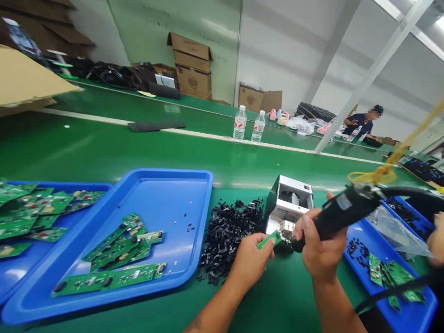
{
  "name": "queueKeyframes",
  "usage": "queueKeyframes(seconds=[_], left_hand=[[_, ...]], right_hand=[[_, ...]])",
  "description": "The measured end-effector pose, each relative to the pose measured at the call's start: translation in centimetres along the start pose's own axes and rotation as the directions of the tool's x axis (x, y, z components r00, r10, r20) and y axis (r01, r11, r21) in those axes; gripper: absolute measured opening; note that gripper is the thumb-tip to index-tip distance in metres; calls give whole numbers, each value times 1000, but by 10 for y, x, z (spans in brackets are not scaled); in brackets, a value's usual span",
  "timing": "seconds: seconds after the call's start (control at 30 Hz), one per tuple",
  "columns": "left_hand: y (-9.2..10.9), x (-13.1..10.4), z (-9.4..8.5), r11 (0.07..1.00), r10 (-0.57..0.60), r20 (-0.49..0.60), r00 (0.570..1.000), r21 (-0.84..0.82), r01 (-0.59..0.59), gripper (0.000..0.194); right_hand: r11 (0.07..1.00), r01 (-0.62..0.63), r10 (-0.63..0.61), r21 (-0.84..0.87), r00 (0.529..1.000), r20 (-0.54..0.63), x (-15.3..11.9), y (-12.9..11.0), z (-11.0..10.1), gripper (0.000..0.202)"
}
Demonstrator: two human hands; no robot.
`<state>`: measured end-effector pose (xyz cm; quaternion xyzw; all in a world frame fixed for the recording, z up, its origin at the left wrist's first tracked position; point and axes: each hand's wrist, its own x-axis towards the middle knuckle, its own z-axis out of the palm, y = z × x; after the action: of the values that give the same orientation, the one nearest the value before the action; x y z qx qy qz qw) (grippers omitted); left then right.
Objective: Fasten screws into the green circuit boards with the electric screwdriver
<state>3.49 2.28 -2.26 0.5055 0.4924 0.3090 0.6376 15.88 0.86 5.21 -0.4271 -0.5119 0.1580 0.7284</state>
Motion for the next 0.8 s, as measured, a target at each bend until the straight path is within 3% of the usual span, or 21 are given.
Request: queueKeyframes(seconds=[0.2, 0.37, 0.8], left_hand=[[-2, -1, 1, 1000, 0, -5, 1000, -6, 0, 33], [-6, 1, 1, 1000, 28, -9, 1000, -4, -28, 34], [-7, 0, 2, 999, 14, 9, 1000, -38, -13, 32]], right_hand=[[988, 148, -140, 50, 981, -133, 8, -20, 14, 64], [977, 209, -202, 41, 971, -124, 16, -14, 24, 62], [986, 166, -165, 23, 984, -63, 13, 0, 29, 60]])
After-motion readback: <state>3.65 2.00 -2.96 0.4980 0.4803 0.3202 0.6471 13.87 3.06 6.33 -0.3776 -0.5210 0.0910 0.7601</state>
